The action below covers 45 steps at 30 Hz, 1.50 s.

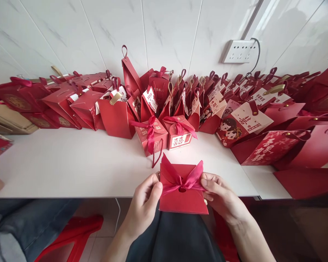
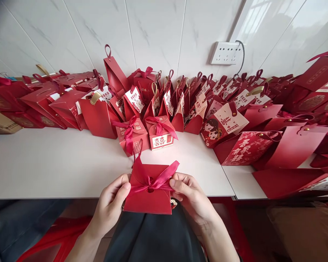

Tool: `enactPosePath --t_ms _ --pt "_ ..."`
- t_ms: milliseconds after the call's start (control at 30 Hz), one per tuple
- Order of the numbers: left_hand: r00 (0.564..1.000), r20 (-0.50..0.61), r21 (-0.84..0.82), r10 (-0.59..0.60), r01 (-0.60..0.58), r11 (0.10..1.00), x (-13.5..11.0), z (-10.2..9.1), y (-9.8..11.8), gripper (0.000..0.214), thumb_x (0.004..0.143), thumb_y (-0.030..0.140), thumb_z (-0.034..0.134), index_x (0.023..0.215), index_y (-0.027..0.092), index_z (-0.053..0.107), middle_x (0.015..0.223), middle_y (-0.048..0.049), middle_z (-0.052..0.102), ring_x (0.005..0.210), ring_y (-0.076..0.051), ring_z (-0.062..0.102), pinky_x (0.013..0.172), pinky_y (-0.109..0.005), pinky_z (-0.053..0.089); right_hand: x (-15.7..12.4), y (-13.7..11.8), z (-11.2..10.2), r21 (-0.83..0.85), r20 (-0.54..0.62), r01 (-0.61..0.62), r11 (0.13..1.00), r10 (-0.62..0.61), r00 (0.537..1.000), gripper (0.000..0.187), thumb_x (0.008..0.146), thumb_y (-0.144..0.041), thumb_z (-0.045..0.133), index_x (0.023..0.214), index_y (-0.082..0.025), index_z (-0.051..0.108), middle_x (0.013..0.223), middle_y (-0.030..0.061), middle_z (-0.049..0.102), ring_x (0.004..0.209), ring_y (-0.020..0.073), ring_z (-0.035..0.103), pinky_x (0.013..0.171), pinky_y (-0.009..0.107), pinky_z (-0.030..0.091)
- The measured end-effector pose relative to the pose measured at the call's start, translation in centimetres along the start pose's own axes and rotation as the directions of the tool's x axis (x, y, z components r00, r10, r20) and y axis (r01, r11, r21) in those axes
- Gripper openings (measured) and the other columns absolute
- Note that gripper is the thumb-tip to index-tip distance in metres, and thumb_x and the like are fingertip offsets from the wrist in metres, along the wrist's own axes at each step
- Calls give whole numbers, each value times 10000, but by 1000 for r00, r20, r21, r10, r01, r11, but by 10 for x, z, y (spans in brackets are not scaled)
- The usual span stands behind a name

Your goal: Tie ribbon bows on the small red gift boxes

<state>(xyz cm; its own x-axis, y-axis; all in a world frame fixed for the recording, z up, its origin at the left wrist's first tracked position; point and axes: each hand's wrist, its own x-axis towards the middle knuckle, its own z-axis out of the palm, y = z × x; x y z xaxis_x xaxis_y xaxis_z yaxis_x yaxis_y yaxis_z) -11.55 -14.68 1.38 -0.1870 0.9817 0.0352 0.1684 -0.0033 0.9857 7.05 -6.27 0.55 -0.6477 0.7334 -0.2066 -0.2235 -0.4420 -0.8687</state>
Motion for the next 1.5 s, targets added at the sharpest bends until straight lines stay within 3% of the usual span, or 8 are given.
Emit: enactPosePath --t_ms 333,467,600,733,867,1067,1333,1500 --pt "988 -152 -6 -34 33 999 -2 1 0 259 807 460 471 775 213 401 683 33 408 587 -111 394 535 -227 366 -5 4 -15 -205 -37 155 966 -166 985 493 815 -651 463 677 -179 489 577 -18 402 538 121 407 544 256 371" --pt "992 -122 62 -12 20 998 -7 3 0 420 748 379 612 1086 227 415 996 -59 564 881 -181 575 692 -275 487 -6 5 -16 -457 -166 203 866 -307 937 455 905 -582 337 1046 -213 563 1019 69 594 877 200 585 806 322 469" --pt "992 -121 14 28 -26 1000 8 0 -2 394 834 390 547 1169 221 427 1149 -101 570 1051 -201 575 874 -339 486 -24 3 -4 -546 -105 167 821 -265 959 455 918 -552 340 1180 -237 537 1197 80 585 1089 248 558 926 348 458" --pt "861 -487 152 145 -81 985 13 -3 -5 339 869 401 505 1151 215 480 1231 -100 527 1161 -219 507 983 -385 423 -59 -4 -1 -596 -87 31 803 -102 991 370 861 -491 531 1115 -235 610 1109 84 640 1030 254 596 877 336 491" --pt "817 -453 199 357 -298 934 -8 2 -7 385 878 403 473 1214 218 442 1292 -99 464 1244 -234 436 1048 -396 375 -69 -10 -9 -653 -4 48 756 -67 998 338 889 -473 486 812 -191 655 785 71 656 748 206 633 716 310 521" --pt "886 -371 277 280 -182 943 -25 7 -9 421 856 311 538 1250 236 407 1320 -98 453 1249 -232 445 1023 -370 408 -34 -2 -2 -835 30 300 462 -505 862 439 840 -376 607 1242 -277 461 1266 81 483 1164 220 499 908 312 493" --pt "931 -282 348 233 -127 929 5 -13 2 283 893 350 472 1150 241 520 1273 -63 543 1208 -204 500 1016 -337 415 -35 14 20 -879 234 456 140 -706 668 140 880 -144 533 998 -210 567 996 62 527 921 133 580 760 207 527" --pt "936 -351 287 39 67 956 -1 -18 9 310 878 486 433 1029 227 510 838 -17 615 792 -155 607 664 -242 500 -39 5 24 -889 266 453 71 -725 635 284 859 -418 565 1003 -173 561 1035 112 479 957 204 557 730 286 542"
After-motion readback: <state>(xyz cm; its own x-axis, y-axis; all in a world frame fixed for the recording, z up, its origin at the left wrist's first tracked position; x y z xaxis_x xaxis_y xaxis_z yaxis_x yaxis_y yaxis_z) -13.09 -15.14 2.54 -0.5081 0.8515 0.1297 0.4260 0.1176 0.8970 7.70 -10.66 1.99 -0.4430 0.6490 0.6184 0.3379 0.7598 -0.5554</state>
